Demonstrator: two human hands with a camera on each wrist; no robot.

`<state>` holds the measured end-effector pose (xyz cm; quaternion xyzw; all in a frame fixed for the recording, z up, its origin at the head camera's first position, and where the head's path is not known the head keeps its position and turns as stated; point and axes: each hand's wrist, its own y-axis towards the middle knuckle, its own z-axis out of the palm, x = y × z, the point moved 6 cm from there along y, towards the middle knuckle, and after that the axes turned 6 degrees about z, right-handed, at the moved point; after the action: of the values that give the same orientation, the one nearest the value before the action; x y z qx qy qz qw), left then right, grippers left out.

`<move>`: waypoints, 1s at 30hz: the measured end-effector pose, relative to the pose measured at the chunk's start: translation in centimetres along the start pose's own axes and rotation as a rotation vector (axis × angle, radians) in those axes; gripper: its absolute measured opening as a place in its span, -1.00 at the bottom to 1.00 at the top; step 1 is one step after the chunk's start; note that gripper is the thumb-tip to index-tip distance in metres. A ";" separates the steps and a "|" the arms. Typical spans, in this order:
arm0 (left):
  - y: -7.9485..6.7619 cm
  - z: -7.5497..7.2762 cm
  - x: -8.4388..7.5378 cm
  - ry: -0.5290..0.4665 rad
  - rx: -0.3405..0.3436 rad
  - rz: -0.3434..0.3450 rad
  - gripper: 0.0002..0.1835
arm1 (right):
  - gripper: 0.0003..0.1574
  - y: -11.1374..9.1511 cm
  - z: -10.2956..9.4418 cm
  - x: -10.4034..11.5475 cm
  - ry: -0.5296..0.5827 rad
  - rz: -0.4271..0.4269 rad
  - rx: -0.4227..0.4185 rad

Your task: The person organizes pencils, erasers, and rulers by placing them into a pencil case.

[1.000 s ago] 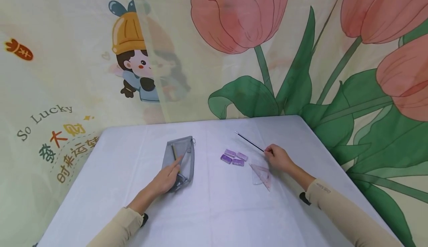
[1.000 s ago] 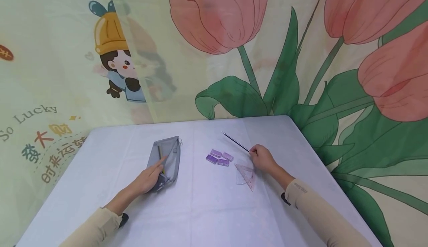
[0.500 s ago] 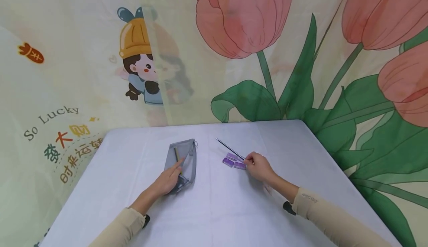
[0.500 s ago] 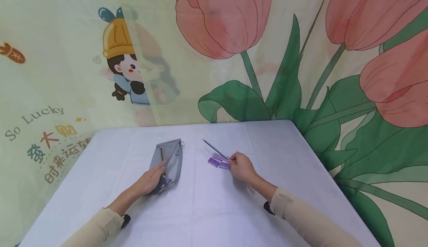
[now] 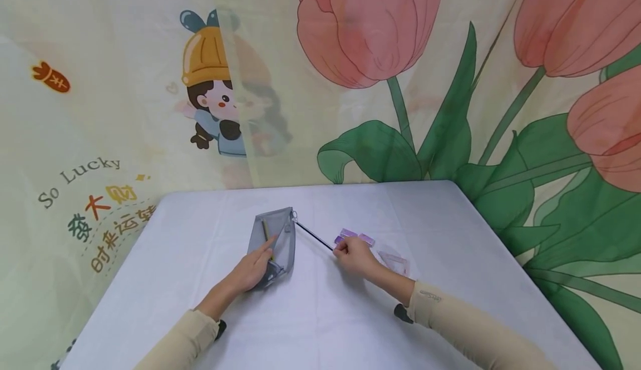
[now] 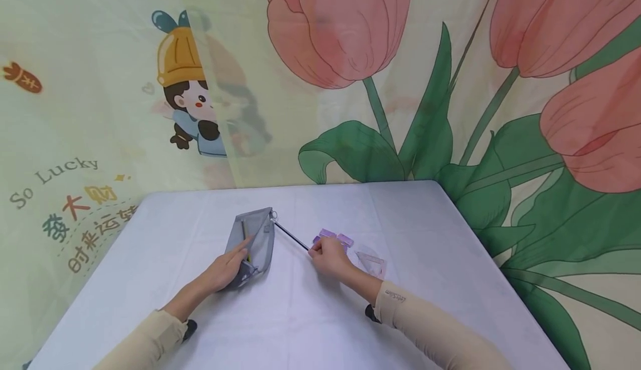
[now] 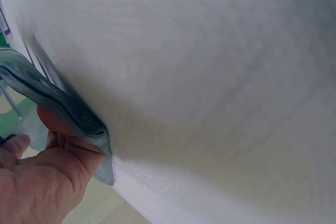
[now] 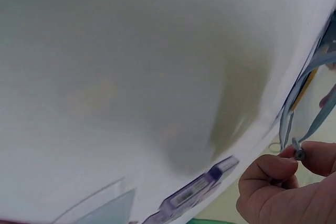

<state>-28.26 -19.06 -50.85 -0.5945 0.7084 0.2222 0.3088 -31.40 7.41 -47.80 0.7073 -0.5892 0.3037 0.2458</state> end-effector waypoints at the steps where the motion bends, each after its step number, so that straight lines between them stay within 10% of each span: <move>1: 0.0 0.0 0.0 0.000 0.000 0.000 -0.45 | -0.88 0.0 0.4 0.2 0.002 0.001 0.015; 30: -0.2 -0.1 -0.2 0.007 -0.035 0.004 -0.46 | -0.84 3.0 7.6 5.2 0.158 0.064 0.045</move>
<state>-28.07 -19.00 -50.64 -0.5993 0.7066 0.2330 0.2953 -32.64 -2.05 -49.39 0.6671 -0.5833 0.3796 0.2658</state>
